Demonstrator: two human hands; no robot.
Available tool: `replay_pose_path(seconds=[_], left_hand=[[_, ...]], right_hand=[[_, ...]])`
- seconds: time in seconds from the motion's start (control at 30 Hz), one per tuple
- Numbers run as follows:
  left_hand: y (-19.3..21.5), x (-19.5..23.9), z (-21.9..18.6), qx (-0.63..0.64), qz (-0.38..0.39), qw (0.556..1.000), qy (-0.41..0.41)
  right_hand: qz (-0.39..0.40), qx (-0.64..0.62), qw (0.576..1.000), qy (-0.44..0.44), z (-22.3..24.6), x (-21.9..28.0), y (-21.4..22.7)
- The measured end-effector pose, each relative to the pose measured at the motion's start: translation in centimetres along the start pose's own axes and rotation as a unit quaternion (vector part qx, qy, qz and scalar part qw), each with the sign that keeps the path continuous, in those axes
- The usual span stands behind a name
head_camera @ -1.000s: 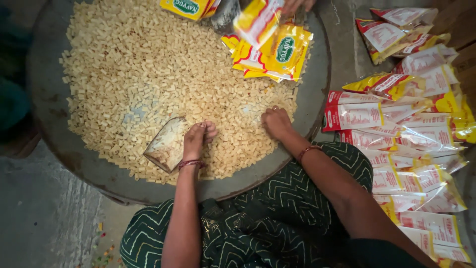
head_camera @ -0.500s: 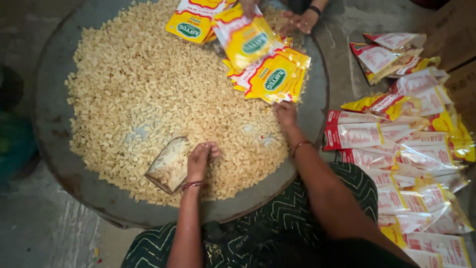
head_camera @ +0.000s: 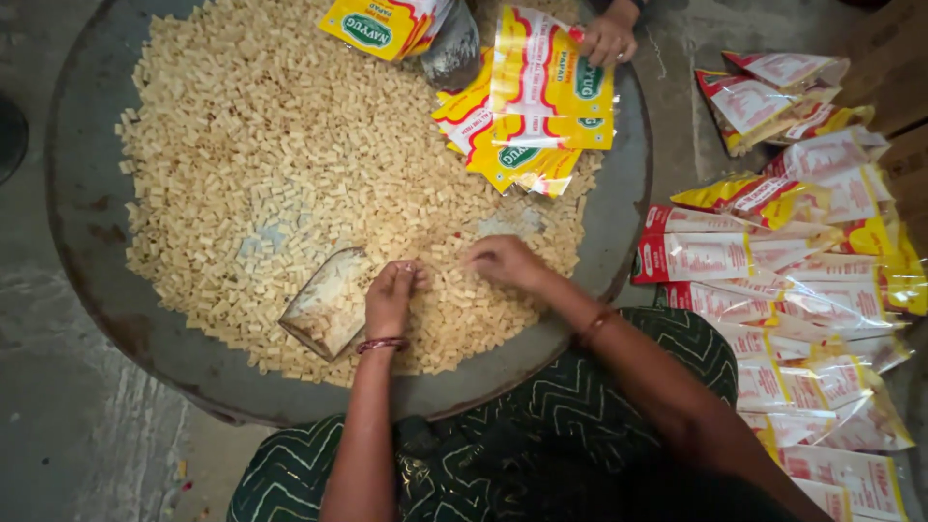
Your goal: The person fills plastic packets with snack pieces from a large metal tray using a scoop and by hand, placing the filled packets onto a pile on the floor.
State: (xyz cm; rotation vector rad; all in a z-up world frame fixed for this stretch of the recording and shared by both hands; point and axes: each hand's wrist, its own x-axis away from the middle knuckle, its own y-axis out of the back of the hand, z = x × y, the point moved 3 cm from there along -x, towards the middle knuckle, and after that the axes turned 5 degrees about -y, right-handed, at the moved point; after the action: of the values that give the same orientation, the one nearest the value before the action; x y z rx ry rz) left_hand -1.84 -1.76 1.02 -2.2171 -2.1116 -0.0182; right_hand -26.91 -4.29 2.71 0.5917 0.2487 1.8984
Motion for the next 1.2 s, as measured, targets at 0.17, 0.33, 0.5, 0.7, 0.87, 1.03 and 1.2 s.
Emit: replay_pose_path(seconds=[0.17, 0.33, 0.5, 0.7, 0.87, 1.03, 1.2], left_hand=[[-3.0, 2.5, -4.4, -0.328, 0.033, 0.904, -0.272], [-4.0, 3.7, -4.0, -0.559, 0.291, 0.776, -0.007], [-0.7, 2.8, -3.1, -0.570, 0.239, 0.781, 0.091], [0.0, 2.1, -5.3, -0.509, 0.048, 0.857, 0.067], [0.5, 1.6, -5.6, -0.455, -0.024, 0.889, 0.038], [-0.5, 1.3, -4.0, -0.383, -0.035, 0.919, -0.093], [-4.3, 1.3, -2.0, -0.401, 0.019, 0.889, -0.221]], right_hand=[[-0.191, 0.301, 0.934, -0.010, -2.9, 1.7, 5.7], [-0.167, 0.096, 0.968, -0.163, -3.0, 1.0, 4.1], [-0.341, 0.169, 0.924, 0.033, -5.7, -4.2, 3.3], [-0.388, 0.177, 0.904, 0.023, -9.0, -8.1, 3.9], [-0.380, 0.201, 0.902, 0.031, -5.5, -7.6, 4.2], [-0.347, 0.239, 0.907, 0.027, -4.9, -6.5, 4.3], [-0.309, 0.457, 0.829, 0.085, -6.0, -7.0, 3.6]])
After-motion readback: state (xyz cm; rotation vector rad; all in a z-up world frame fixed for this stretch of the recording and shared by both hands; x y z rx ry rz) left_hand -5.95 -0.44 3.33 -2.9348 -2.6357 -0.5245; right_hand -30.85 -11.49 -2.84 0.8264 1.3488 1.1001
